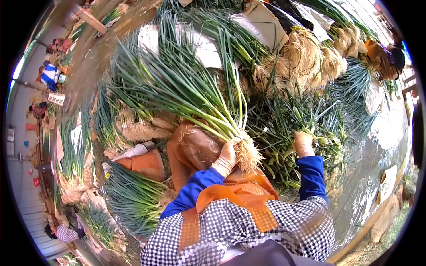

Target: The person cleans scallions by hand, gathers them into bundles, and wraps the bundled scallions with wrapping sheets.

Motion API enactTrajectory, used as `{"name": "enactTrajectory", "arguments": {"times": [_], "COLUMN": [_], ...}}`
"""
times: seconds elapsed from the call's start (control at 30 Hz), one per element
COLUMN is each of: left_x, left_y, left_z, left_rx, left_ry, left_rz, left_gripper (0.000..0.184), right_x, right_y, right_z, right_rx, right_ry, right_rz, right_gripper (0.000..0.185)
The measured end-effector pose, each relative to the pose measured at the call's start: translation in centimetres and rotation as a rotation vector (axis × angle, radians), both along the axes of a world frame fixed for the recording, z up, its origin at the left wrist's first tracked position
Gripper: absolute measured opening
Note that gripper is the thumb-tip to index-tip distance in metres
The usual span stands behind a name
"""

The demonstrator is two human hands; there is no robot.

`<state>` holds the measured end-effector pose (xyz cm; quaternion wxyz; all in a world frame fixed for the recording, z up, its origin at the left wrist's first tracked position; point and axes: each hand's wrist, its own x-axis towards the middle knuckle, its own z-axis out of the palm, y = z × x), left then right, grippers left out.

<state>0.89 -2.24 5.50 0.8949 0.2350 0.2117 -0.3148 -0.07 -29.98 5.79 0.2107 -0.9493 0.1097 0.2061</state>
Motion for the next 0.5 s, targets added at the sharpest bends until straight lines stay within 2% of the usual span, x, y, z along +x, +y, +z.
{"name": "enactTrajectory", "arguments": {"times": [0.03,0.07,0.1,0.13,0.17,0.23,0.27,0.37,0.43,0.5], "left_x": [0.3,0.4,0.2,0.2,0.3,0.4,0.3,0.1,0.2,0.2], "left_y": [-0.1,0.0,0.1,0.1,0.1,0.8,1.1,1.4,0.9,0.7], "left_z": [-0.7,-1.0,-0.6,-0.4,-0.3,-0.5,-0.7,-1.9,-2.0,-1.1], "left_rx": [0.019,-0.022,-0.048,-0.001,0.045,-0.037,-0.128,-0.008,-0.067,-0.114], "left_ry": [-0.006,-0.038,-0.027,-0.041,-0.058,-0.061,-0.055,-0.092,-0.073,-0.072], "left_rz": [0.012,-0.010,-0.006,-0.003,0.003,-0.060,-0.128,-0.047,0.002,-0.006], "left_gripper": [0.026,0.027,0.027,0.028,0.028,0.028,0.027,0.028,0.034,0.035], "right_x": [0.6,1.9,2.7,3.8,4.9,6.1,6.0,4.5,1.9,0.5], "right_y": [0.9,3.9,7.0,8.5,10.1,11.8,11.9,11.1,9.0,4.8], "right_z": [-0.7,0.2,2.4,0.2,2.6,0.5,0.0,3.7,5.7,6.5], "right_rx": [-0.077,0.086,0.389,0.553,0.666,0.584,0.592,0.406,0.734,1.144], "right_ry": [-0.069,-0.223,-0.221,-0.190,-0.002,0.018,0.019,-0.135,-0.161,0.024], "right_rz": [-0.016,-0.010,-0.047,-0.052,-0.071,0.162,0.164,0.237,0.095,-0.368], "right_gripper": [0.047,0.043,0.043,0.045,0.047,0.047,0.047,0.044,0.035,0.026]}}
